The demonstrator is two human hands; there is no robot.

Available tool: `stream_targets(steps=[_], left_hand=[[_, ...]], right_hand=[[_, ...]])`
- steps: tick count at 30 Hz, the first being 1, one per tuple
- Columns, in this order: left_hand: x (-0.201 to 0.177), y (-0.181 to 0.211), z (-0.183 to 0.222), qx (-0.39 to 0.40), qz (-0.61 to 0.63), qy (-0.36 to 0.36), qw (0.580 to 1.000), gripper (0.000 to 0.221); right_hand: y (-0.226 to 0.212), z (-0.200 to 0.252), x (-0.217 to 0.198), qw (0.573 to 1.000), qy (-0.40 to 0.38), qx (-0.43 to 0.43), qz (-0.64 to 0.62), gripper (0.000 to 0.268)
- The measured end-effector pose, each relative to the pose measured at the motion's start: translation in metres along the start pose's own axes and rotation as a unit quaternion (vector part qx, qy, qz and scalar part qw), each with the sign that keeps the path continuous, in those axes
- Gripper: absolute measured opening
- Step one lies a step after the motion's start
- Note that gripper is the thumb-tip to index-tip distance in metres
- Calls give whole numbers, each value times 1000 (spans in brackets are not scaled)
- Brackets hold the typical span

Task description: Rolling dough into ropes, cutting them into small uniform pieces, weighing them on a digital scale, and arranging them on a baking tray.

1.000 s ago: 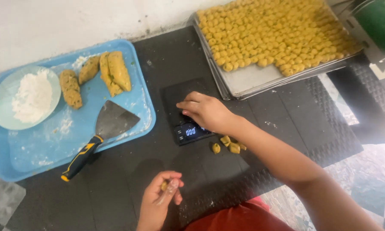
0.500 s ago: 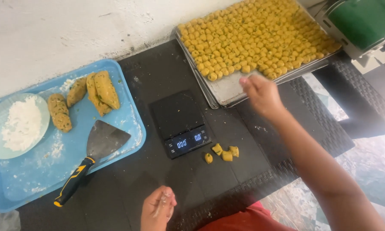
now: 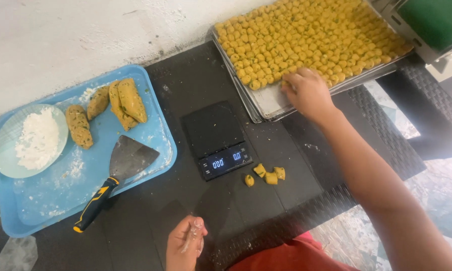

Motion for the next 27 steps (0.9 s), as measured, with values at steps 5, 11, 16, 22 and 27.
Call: stream_targets(steps=[5,11,16,22,27], left_hand=[[2,0,1,38,-17,-18,999,46],[4,12,3,40,-17,-22,999,47],[4,20,9,29,-19,-32,999,43],[21,42,12,-15,7,-37,999,38],[25,28,5,32,-24,-85,996,31]], right_hand=[[1,-11,-4,992,-14,124,-33,32],[-2,-12,-15,992,-40,104,-65,23],[-35,45,-48,998,21,-13,-65,41],[-95,157,-50,964,-212,-104,-126,46],[-81,205,-21,983,-92,-83,-139,31]])
Point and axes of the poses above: each hand's wrist, its own z-axis away from the middle knuckle, its own x-axis out of the palm, y = z × x, the point moved 4 cm from there along -z, towards the middle knuckle, and after that the axes turned 9 degrees about x, right-handed, at the moved point
